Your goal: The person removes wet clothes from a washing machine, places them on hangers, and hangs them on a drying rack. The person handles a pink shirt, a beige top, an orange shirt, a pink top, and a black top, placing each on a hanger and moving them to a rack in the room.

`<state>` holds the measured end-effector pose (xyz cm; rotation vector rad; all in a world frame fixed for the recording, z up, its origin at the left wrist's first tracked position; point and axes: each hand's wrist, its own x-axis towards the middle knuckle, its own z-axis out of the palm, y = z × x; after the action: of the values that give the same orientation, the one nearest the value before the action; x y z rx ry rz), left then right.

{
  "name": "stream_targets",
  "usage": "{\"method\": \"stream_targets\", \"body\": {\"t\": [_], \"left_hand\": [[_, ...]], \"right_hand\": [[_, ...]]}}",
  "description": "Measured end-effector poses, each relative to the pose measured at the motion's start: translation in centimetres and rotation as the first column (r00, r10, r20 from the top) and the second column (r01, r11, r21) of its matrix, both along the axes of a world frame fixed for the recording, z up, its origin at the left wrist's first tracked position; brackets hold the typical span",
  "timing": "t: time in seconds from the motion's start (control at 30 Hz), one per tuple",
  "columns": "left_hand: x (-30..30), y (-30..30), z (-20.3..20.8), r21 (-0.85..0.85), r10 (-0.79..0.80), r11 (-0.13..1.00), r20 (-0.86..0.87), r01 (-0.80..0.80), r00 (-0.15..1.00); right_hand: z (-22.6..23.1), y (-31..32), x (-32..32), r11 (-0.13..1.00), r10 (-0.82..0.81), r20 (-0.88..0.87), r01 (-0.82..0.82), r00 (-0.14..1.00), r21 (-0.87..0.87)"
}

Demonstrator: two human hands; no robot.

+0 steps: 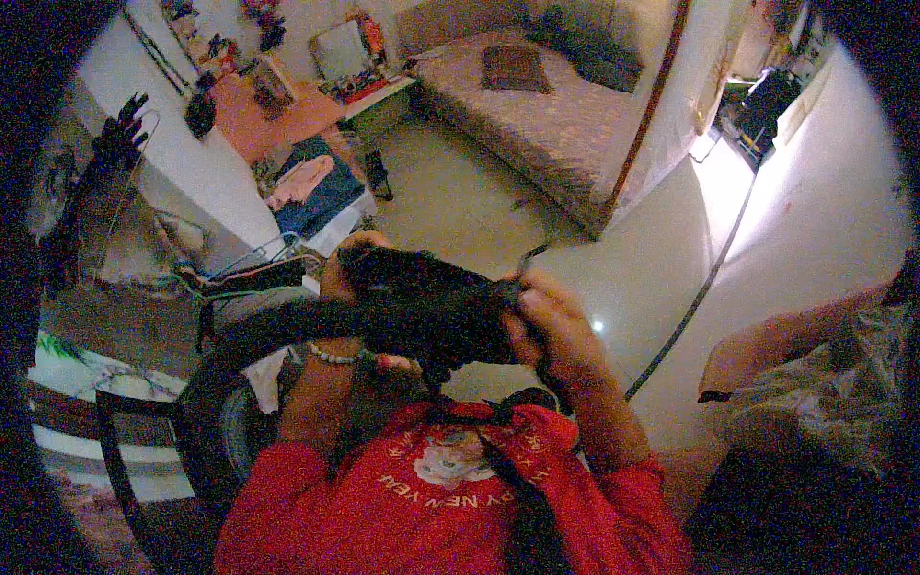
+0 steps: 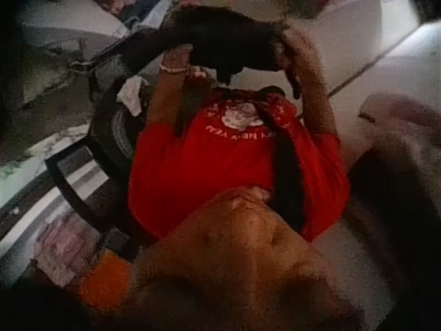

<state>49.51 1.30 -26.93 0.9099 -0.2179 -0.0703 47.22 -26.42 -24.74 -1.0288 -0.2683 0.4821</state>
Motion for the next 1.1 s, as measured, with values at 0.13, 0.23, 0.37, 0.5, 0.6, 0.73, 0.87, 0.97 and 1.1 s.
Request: {"method": "stream_targets", "body": {"t": [0.13,0.23,0.37,0.5,0.6,0.73,0.87,0.97,1.1], "left_hand": [[1.9,-1.8,0.7,-0.074,0.05,0.997,0.181,-0.037,0.982],[2.5,-2.3,0.7,-0.015,0.082,0.997,0.289,-0.081,0.954],[2.3,-3.8,0.7,0.004,0.129,0.991,0.301,-0.137,0.945],[2.0,-4.1,0.6,-0.085,0.156,0.987,0.25,-0.139,0.956],[1.7,-4.2,0.4,-0.097,0.197,0.979,0.26,-0.178,0.945],[2.3,-4.6,-1.1,-0.097,0.197,0.979,0.261,-0.177,0.945],[1.7,-4.4,-1.5,-0.179,0.125,0.98,0.215,-0.087,0.969],[1.6,-5.1,-1.5,-0.228,0.063,0.974,0.275,0.002,0.959],[1.5,-6.1,-6.8,-0.115,0.133,0.989,0.367,-0.097,0.921]], "right_hand": [[-1.6,2.6,-0.8,0.99,0.12,-0.162,-0.129,0.979,-0.048],[-1.7,4.1,-1.6,0.981,0.187,-0.185,-0.192,0.965,-0.006],[-1.8,5.7,-1.7,0.923,0.37,-0.137,-0.346,0.919,0.169],[-2.2,5.8,-2.2,0.872,0.427,-0.153,-0.361,0.891,0.331],[-2.3,5.9,-2.6,0.829,0.472,-0.134,-0.387,0.871,0.403],[-1.6,6.7,-2.7,0.836,0.486,-0.089,-0.433,0.869,0.339],[-2.4,6.7,-2.5,0.922,0.342,0.017,-0.338,0.94,0.19],[-3.3,6.8,-3.1,0.86,0.465,-0.013,-0.449,0.885,0.244],[-1.9,8.3,-3.6,0.867,0.479,0.205,-0.497,0.853,0.043]]}}
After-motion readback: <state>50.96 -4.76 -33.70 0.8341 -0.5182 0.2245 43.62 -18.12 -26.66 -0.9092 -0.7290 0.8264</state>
